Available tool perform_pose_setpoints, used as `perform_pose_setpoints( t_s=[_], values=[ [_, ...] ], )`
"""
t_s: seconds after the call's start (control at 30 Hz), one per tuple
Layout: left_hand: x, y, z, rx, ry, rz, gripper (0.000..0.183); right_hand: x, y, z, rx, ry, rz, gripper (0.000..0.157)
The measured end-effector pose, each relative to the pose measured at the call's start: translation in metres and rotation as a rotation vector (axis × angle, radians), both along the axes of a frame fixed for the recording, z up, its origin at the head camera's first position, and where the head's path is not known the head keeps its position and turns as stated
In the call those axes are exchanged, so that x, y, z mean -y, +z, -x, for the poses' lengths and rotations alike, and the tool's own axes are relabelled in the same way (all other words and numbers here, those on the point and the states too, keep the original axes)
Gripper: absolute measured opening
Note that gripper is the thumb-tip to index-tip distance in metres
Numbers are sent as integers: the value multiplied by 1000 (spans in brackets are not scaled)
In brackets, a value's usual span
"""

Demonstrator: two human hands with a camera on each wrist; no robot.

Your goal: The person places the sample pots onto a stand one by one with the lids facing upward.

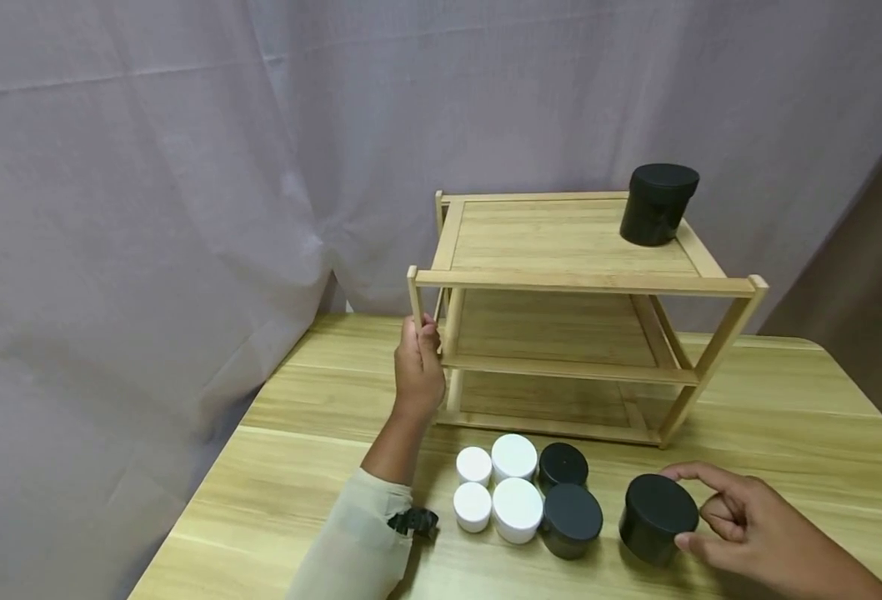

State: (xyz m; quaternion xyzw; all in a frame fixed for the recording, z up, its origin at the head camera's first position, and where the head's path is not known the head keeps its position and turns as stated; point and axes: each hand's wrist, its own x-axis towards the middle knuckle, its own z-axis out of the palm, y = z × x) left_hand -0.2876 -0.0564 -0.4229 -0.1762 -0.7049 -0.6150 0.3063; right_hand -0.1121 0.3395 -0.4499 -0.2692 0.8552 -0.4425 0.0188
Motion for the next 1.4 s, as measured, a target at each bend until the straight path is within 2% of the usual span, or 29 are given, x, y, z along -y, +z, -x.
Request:
perform_pose_setpoints(
  t_s=[0.2,0.33,0.43,0.5,0.63,1.0,1.23,1.4],
  values=[
    [3,0,1,-2,-4,-6,25,5,3,1,-39,-41,-30,62],
    [2,-1,1,10,-9,15,25,5,5,-1,-3,-67,-42,67],
    [3,0,1,5,9,23,25,8,7,0,2,-96,-61,65],
    [3,0,1,1,17,18,24,11,10,-1,-54,-127,-89,63],
    [4,0,2,-10,5,20,22,15,16,-1,-110,-150,-105,65],
    [1,-2,3,-17,16,10,21,12,37,5,-180,-95,-158,67],
    [0,-2,2,-22,19,-9,20,12,48,9,-192,-102,-199,68],
    [1,-2,2,-21,12,-9,25,12,56,9,-175,-139,-204,69]
  ],
)
